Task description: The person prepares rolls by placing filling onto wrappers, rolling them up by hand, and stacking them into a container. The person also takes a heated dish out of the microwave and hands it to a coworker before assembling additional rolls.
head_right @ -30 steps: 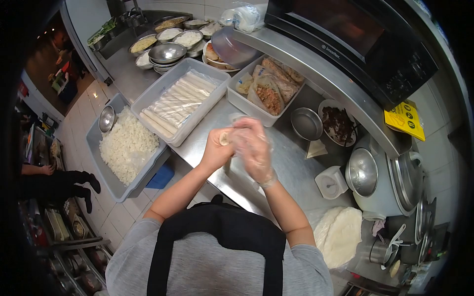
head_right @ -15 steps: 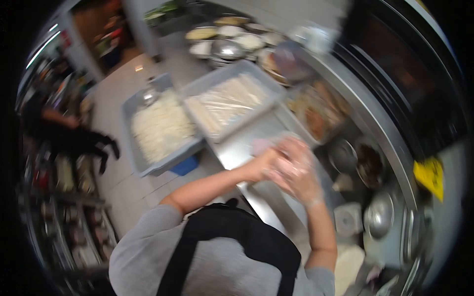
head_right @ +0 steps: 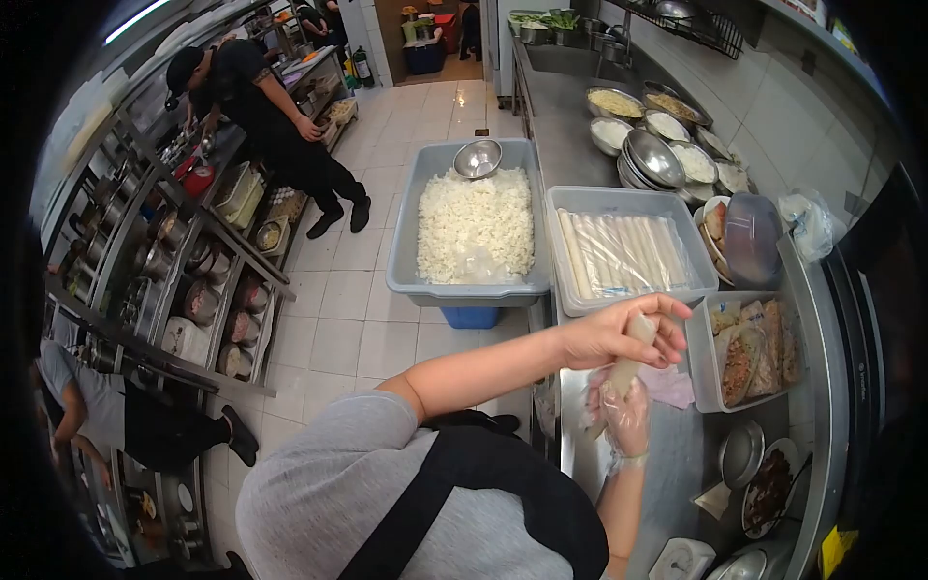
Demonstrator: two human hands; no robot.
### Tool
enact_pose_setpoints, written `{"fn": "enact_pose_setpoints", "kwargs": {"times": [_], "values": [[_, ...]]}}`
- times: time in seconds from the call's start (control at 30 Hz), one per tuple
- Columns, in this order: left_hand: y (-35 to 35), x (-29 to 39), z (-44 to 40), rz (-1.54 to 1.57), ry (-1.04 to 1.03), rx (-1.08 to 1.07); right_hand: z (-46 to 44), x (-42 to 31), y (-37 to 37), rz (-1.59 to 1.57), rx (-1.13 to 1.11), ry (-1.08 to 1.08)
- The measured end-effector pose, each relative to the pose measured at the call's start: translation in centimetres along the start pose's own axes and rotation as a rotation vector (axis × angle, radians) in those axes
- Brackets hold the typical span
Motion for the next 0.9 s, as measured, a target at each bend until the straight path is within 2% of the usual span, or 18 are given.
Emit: {"fn": "enact_pose_setpoints", "kwargs": {"times": [0.03, 0.1, 0.17, 0.23, 0.27, 0.3, 0.33, 0.37, 0.4, 0.43, 0.5, 0.57, 0.77, 0.83, 0.9], "values": [[0.2, 0.3, 0.4, 0.007, 0.009, -0.006, -0.6, 0.3, 0.0, 0.0, 0.013, -0.003], [0.0, -0.4, 0.8, 0.123, 0.108, -0.147, -1.1, 1.7, -1.4, -0.489, -0.531, -0.089], [0.2, -0.6, 1.6, 0.036, 0.11, -0.13, -2.0, 1.6, -1.7, -0.475, -0.638, -0.01], [1.2, -0.4, 2.1, -0.15, 0.111, 0.042, -0.9, 4.9, 1.4, -0.216, -0.031, -0.055], [0.9, 0.1, 2.2, -0.276, 0.144, 0.156, -0.6, 3.5, 1.2, -0.198, 0.016, -0.052], [0.7, 0.6, 2.3, -0.405, 0.17, 0.273, -1.1, 0.5, 1.0, 0.105, 0.109, 0.054], [0.7, 0.5, 2.2, -0.477, 0.091, 0.257, -1.2, -2.0, 1.0, 0.409, 0.192, 0.149], [0.8, 0.4, 2.1, -0.548, 0.007, 0.245, -0.9, -2.9, 1.5, 0.426, 0.219, 0.141], [1.0, 0.4, 2.1, -0.715, -0.023, 0.256, -0.2, -4.8, 1.7, 0.593, 0.259, 0.428], [0.8, 0.0, 1.8, -0.7, -0.021, 0.238, 0.7, -6.5, 1.3, 0.757, 0.286, 0.717], [0.4, -0.2, 1.7, -0.671, -0.06, 0.283, 1.6, -7.8, 0.4, 0.859, 0.253, 0.73], [-0.1, -0.4, 1.5, -0.652, -0.029, 0.266, 1.5, -8.0, -0.2, 1.057, 0.157, 0.836], [-0.4, -1.5, 1.1, -0.676, -0.067, 0.191, 0.8, -9.1, -0.2, 1.103, 0.101, 0.857], [-0.2, -2.2, 0.9, -0.645, 0.054, 0.155, 0.4, -9.7, -0.3, 1.129, 0.088, 0.869], [0.1, -3.3, 0.8, -0.657, 0.054, 0.149, -0.1, -10.0, -0.7, 1.203, 0.017, 0.86]]}}
Point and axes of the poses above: each hand's wrist, its own z-axis away from the middle knuckle, its own y-axis out of the back of the hand, x = y × z, the point moved 4 cm from there along -z, towards the middle knuckle, and after that the axes turned 4 degrees about y, right-handed, at the moved point
